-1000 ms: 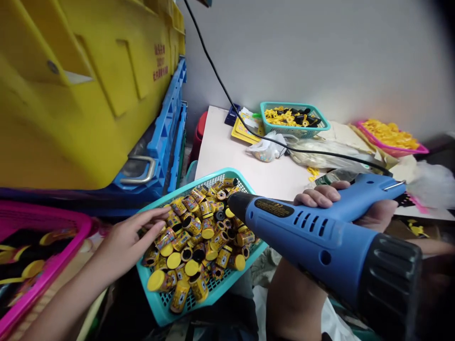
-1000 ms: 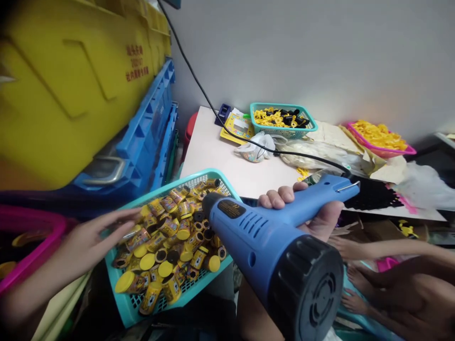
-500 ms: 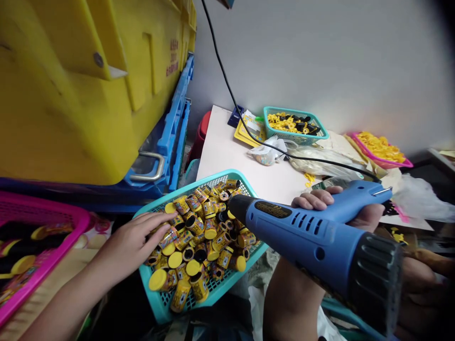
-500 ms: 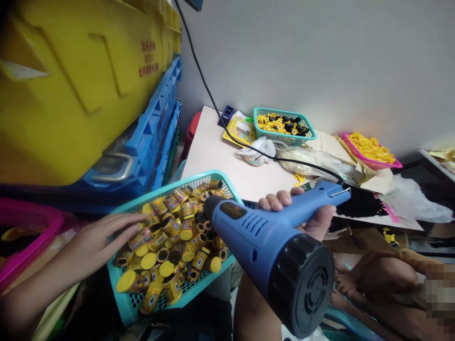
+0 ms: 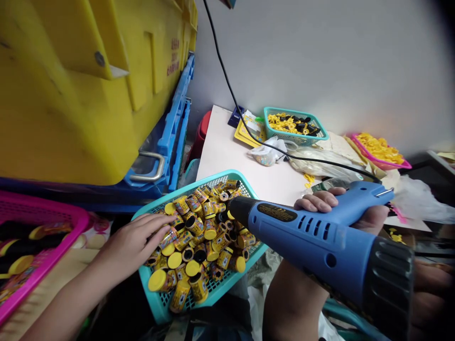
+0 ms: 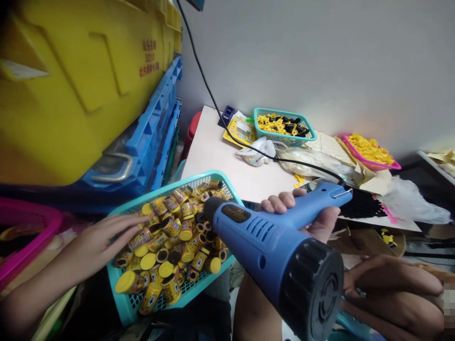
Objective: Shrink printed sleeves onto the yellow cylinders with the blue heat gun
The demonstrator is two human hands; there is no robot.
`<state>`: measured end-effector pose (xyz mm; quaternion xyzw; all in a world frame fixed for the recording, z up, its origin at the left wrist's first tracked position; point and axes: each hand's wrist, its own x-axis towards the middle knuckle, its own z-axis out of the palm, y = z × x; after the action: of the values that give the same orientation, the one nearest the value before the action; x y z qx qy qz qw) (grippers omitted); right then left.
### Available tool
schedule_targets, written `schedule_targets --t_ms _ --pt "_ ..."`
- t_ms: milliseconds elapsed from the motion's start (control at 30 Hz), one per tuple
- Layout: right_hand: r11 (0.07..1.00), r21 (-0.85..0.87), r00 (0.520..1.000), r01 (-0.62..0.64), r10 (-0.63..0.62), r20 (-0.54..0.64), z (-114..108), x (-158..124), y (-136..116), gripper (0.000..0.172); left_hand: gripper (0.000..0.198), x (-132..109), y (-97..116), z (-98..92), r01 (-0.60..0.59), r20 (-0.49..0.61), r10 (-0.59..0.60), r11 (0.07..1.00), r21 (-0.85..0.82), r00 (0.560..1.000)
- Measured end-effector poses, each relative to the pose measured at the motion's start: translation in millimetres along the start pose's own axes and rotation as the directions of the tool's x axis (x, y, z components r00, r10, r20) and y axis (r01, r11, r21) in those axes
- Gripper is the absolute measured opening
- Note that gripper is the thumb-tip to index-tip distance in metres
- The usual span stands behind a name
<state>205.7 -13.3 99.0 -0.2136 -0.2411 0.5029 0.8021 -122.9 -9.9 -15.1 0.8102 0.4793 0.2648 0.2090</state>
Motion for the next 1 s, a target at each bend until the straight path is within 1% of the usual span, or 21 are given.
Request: schedule_targets --t_ms 200,333,433,567,667,733,833,967,1000 --pt "1.0 -0.023 0.996 -0.022 0.02 -0.087 6 1 1 0.054 0.045 -2 0 -0.6 -0.007 -0.009 0.007 1.0 0.006 1.0" --pt "0.997 -0.038 0.985 -0.068 0.061 -0.158 10 -1 -1 0.056 0.046 -2 0 -2.6 -0.021 -0.004 0.021 1.0 0.01 1.0" --pt "0.996 -0.035 0.983 -0.08 0.073 -0.167 12 -2 -4 0.056 0.045 -2 0 -2.4 -0.018 -0.002 0.018 1.0 0.008 1.0" --pt "0.993 -0.042 0.985 -0.108 0.101 -0.139 4 -2 -10 0.055 0.044 -2 0 -3.2 -0.019 -0.001 0.019 1.0 0.018 1.0" --pt "0.988 -0.009 0.984 -0.157 0.156 -0.091 -5 -5 -15 0.054 0.043 0 1 -7.7 -0.02 0.002 0.02 0.999 0.03 1.0" --pt "0.973 0.029 0.973 -0.228 0.229 -0.039 -8 -9 -16 0.051 0.044 2 3 -12.1 -0.008 0.004 0.008 0.999 0.043 1.0" --pt "0.941 0.107 0.947 -0.322 0.321 0.026 -6 -18 -17 0.045 0.044 6 5 -18.0 0.019 -0.004 -0.019 0.998 0.062 1.0" --pt "0.915 0.16 0.927 -0.37 0.353 0.13 -5 -23 -21 0.041 0.042 9 9 -20.0 0.025 -0.007 -0.025 0.997 0.08 1.0" --pt "0.911 0.165 0.923 -0.379 0.359 0.137 -6 -24 -22 0.04 0.042 10 10 -19.6 0.024 -0.002 -0.024 0.997 0.079 1.0"
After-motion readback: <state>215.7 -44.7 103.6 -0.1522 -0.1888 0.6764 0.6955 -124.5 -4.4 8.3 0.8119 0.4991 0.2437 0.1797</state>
